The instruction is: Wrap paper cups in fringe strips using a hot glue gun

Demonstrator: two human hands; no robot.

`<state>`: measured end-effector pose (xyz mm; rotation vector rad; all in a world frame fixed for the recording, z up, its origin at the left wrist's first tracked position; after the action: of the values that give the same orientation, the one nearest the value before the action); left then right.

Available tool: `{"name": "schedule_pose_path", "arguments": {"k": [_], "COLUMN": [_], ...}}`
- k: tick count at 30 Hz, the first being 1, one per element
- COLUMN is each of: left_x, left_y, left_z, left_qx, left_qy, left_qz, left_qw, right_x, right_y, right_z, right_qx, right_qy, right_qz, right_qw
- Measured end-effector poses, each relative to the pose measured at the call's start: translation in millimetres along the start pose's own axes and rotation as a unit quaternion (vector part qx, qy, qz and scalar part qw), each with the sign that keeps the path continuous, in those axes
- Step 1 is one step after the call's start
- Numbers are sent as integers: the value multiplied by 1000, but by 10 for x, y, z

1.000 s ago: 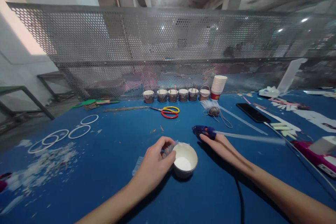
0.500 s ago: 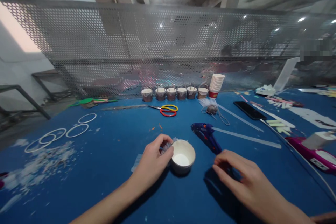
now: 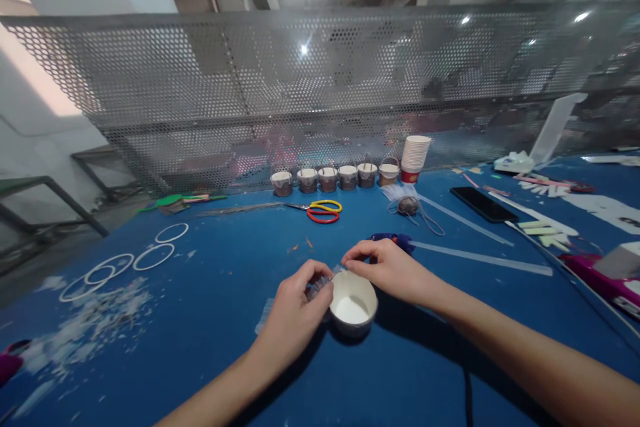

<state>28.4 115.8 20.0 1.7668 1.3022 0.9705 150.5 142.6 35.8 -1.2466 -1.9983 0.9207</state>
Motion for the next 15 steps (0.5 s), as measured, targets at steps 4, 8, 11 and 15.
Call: {"name": "schedule_pose_path", "arguments": {"k": [4, 8, 11, 15], "left_x": [-14, -17, -10, -4], "left_y": [18, 7, 2, 9], "left_z": [11, 19, 22, 15], "left_qx": [5, -1, -1, -3], "left_qy": [-5, -5, -5, -1], "left_qz": [-4, -7, -5, -4], "left_qw": [1000, 1000, 1000, 1000], "right_x": [56, 59, 42, 32], "right_y": [43, 19, -26, -91], "right_z": [68, 54, 40, 37], "right_qx": [23, 16, -5, -39], "right_qy": [-45, -60, -56, -45], "right_qz": [17, 16, -1, -29], "right_qw": [999, 998, 998, 998]}}
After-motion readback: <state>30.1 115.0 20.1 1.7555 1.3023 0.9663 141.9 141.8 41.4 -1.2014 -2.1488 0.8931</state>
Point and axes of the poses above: each hand's wrist, its own x-axis towards the middle knuckle, its own z-axis out of the palm, y = z × x, the point moved 10 cm from there along x, towards the middle knuckle, and after that the axes turned 2 degrees about -x, right-handed, at the moved point
